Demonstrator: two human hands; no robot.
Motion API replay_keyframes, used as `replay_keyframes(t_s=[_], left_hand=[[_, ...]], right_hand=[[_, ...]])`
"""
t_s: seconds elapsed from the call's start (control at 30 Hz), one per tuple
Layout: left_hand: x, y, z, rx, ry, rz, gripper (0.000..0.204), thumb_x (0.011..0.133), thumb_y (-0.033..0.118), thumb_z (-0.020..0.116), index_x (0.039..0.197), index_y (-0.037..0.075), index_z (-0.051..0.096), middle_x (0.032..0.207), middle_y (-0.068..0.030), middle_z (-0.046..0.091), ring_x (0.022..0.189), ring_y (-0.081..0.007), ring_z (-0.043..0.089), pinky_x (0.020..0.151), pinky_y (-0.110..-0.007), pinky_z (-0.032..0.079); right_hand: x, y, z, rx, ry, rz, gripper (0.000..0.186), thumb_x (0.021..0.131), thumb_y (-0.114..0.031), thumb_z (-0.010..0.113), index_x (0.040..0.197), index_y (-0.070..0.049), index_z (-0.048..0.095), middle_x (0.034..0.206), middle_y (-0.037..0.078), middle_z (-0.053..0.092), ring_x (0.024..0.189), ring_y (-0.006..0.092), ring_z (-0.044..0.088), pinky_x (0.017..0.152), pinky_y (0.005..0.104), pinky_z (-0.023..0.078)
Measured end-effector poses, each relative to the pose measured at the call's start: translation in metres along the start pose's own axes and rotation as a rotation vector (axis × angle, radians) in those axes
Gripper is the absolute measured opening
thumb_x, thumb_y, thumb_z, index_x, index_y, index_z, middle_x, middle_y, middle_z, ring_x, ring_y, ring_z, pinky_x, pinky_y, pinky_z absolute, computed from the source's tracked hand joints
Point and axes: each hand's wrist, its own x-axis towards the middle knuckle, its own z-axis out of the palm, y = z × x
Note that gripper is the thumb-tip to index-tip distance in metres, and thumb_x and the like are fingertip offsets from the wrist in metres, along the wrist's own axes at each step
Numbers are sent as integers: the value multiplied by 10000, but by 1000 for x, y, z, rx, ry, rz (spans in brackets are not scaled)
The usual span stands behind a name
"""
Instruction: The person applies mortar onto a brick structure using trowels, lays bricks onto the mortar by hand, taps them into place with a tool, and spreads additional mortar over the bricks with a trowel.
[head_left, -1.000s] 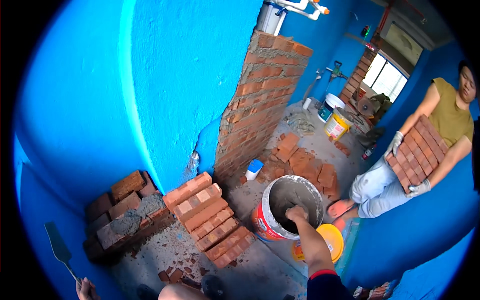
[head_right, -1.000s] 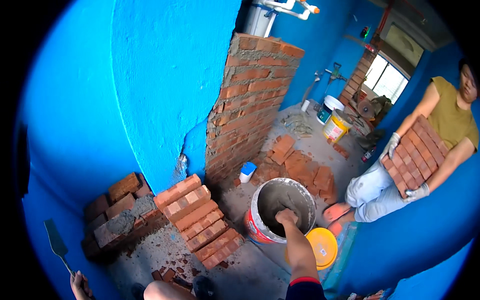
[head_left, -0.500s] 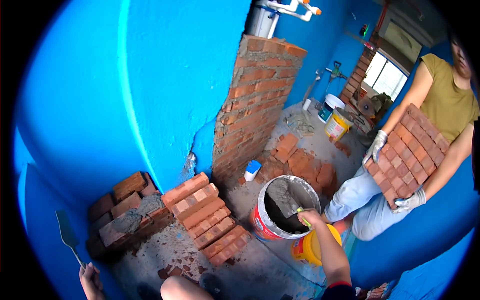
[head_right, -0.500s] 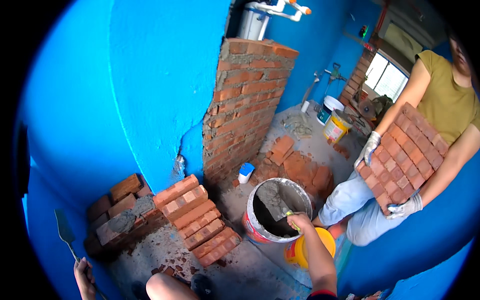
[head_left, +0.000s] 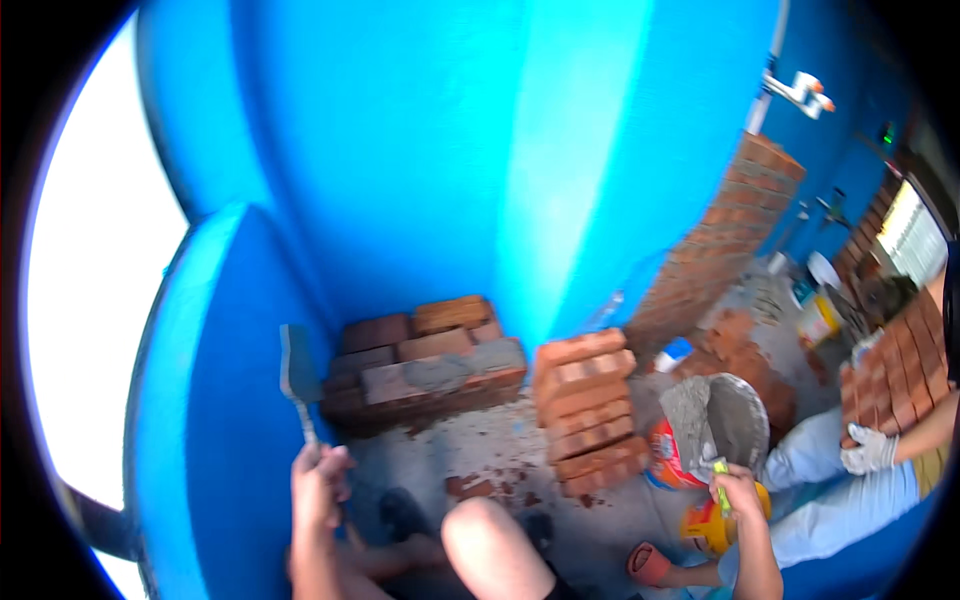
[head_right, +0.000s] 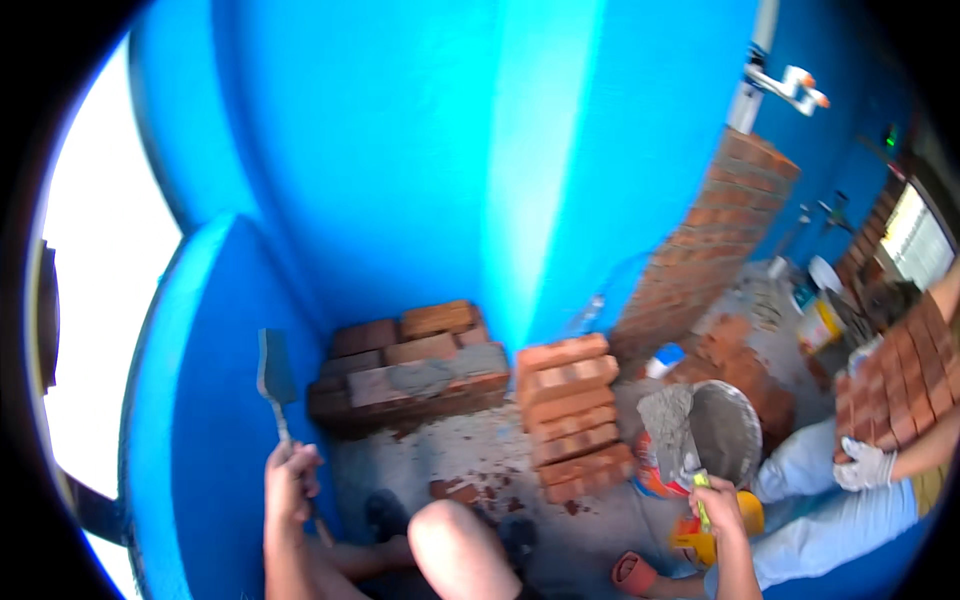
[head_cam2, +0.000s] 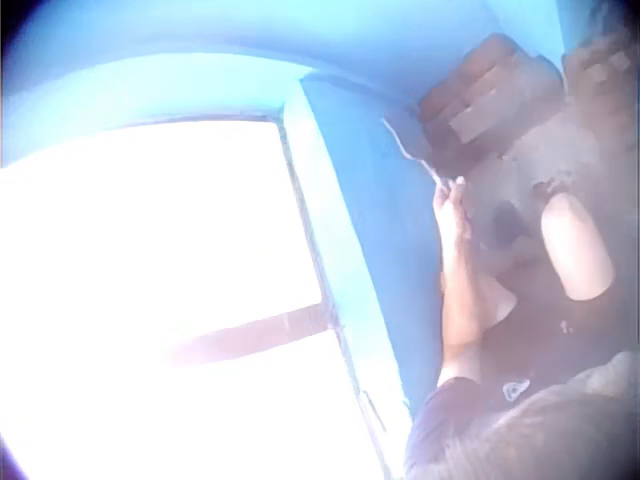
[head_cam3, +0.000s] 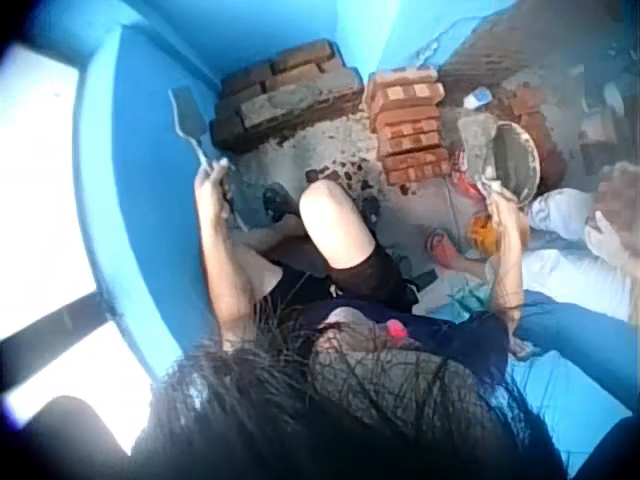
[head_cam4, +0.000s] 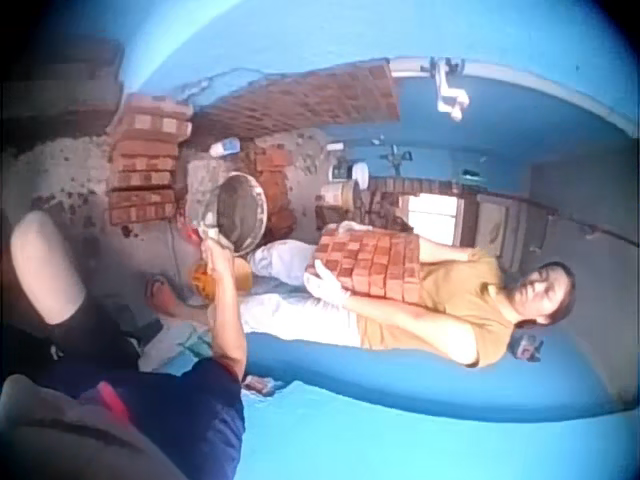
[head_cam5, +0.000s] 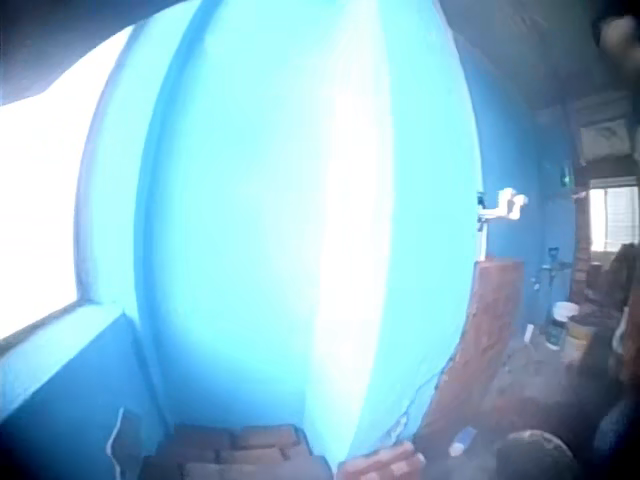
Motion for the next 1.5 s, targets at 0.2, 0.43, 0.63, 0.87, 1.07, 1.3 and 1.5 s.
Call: replay_keyframes(t_s=[0.2, 0.43, 0.63, 0.87, 1.07, 1.3, 1.5], left_hand=[[-9, -2, -15, -175, -49, -124, 187, 847, 45, 597, 804, 114, 429, 639, 3, 442, 460, -74, 347, 402, -217, 290], [-22, -20, -4, 82, -334, -9, 206, 857, 162, 670, 813, 112, 475, 670, 49, 464, 615, -58, 406, 535, -233, 361], [-19, -16, 7, 238, -454, 50, 247, 849, 237, 670, 827, 42, 520, 687, -65, 536, 644, -153, 488, 607, -306, 426], [-10, -21, 7, 192, -402, 75, 280, 818, 246, 699, 827, 40, 510, 693, -92, 541, 649, -183, 503, 625, -323, 436], [-10, -16, 6, 210, -394, 57, 300, 805, 248, 715, 803, 45, 494, 688, -94, 535, 647, -190, 496, 628, -323, 435], [-11, -13, 16, 87, -381, 110, 246, 824, 153, 712, 774, 98, 477, 674, 47, 461, 629, -68, 410, 558, -233, 353], [1, 7, -1, -188, -177, -6, 256, 843, 60, 650, 753, 130, 420, 598, 32, 434, 432, -53, 328, 388, -206, 247]], right_hand=[[14, -11, 183, 103, -501, 167, 239, 723, -39, 629, 952, 28, 643, 688, 75, 603, 567, 159, 585, 514, 280, 468], [80, -50, 409, -326, -714, -340, 121, 760, -106, 616, 832, -9, 613, 691, 30, 588, 560, 102, 532, 520, 270, 421], [82, -79, 562, -1022, -380, -1148, 362, 718, -248, 713, 1048, -120, 639, 964, 140, 670, 856, 359, 641, 736, 473, 511], [48, -50, 618, -1154, -311, -1430, 390, 727, -165, 712, 1096, -111, 599, 960, 82, 611, 933, 288, 596, 765, 417, 469], [46, -49, 582, -1161, -272, -1348, 423, 732, -146, 711, 1131, -90, 584, 986, 111, 605, 932, 317, 592, 759, 431, 468], [16, -47, 558, -781, -506, -750, 410, 888, -380, 582, 1086, -31, 500, 957, 271, 623, 930, 458, 600, 779, 503, 493], [11, -59, 522, -211, -703, -78, 352, 929, -368, 543, 1008, -25, 545, 796, 124, 619, 607, 220, 614, 515, 355, 485]])
